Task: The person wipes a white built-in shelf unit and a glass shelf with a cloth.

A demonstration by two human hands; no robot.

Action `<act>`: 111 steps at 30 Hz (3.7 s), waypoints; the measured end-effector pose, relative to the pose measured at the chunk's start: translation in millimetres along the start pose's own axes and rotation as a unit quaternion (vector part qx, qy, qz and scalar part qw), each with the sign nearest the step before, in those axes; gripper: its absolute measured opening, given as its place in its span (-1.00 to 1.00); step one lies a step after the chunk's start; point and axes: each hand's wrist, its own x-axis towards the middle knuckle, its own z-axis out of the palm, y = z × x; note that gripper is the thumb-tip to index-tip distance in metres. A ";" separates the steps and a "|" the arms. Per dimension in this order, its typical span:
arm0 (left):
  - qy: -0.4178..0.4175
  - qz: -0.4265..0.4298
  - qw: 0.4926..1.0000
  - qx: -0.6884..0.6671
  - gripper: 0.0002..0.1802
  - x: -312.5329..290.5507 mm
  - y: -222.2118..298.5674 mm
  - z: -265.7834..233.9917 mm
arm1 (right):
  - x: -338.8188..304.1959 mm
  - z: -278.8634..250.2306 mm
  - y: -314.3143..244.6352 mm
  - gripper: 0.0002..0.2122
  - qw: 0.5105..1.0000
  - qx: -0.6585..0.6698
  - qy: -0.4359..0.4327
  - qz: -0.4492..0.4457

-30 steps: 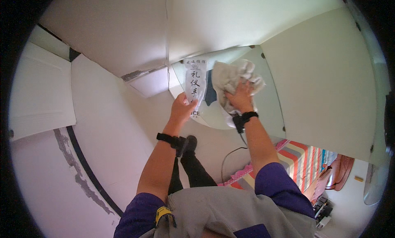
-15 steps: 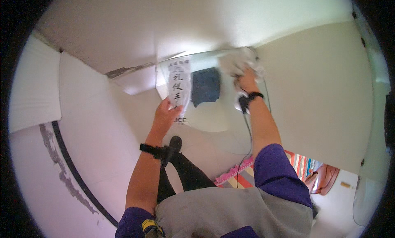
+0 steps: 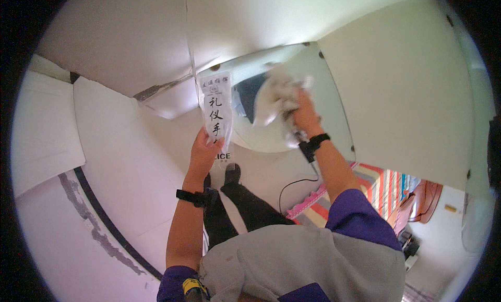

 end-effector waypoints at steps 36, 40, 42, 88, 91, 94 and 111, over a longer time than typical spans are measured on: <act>0.125 0.019 0.966 0.224 -0.66 -51.4 44.1 -45.1 | 42.1 108.3 -200.0 -0.55 0.964 0.168 -0.126 0.162; 0.078 0.041 0.941 0.328 -0.66 -50.9 69.4 -55.4 | 10.5 79.3 -170.2 -0.56 0.965 0.111 -0.007 0.238; 0.048 0.032 0.931 0.359 -0.67 -46.2 68.0 -63.8 | -25.8 69.3 -149.2 -0.55 0.958 0.080 -0.022 0.275; -0.194 0.118 0.809 0.542 -0.84 4.4 126.5 -80.3 | -149.3 214.0 -231.1 -0.51 0.620 0.709 0.186 0.280; -0.182 0.100 0.835 0.510 -0.79 -12.5 122.7 -73.7 | -179.2 162.8 -132.9 -0.58 0.383 0.825 0.354 0.216; -0.199 0.131 0.847 0.476 -0.77 -13.3 112.2 -70.5 | -177.2 130.7 -102.8 -0.66 0.376 0.813 0.421 0.143; -0.139 0.178 0.826 0.516 -0.72 -21.1 115.2 -71.0 | -134.6 185.4 -121.1 -0.64 0.425 0.824 0.345 0.145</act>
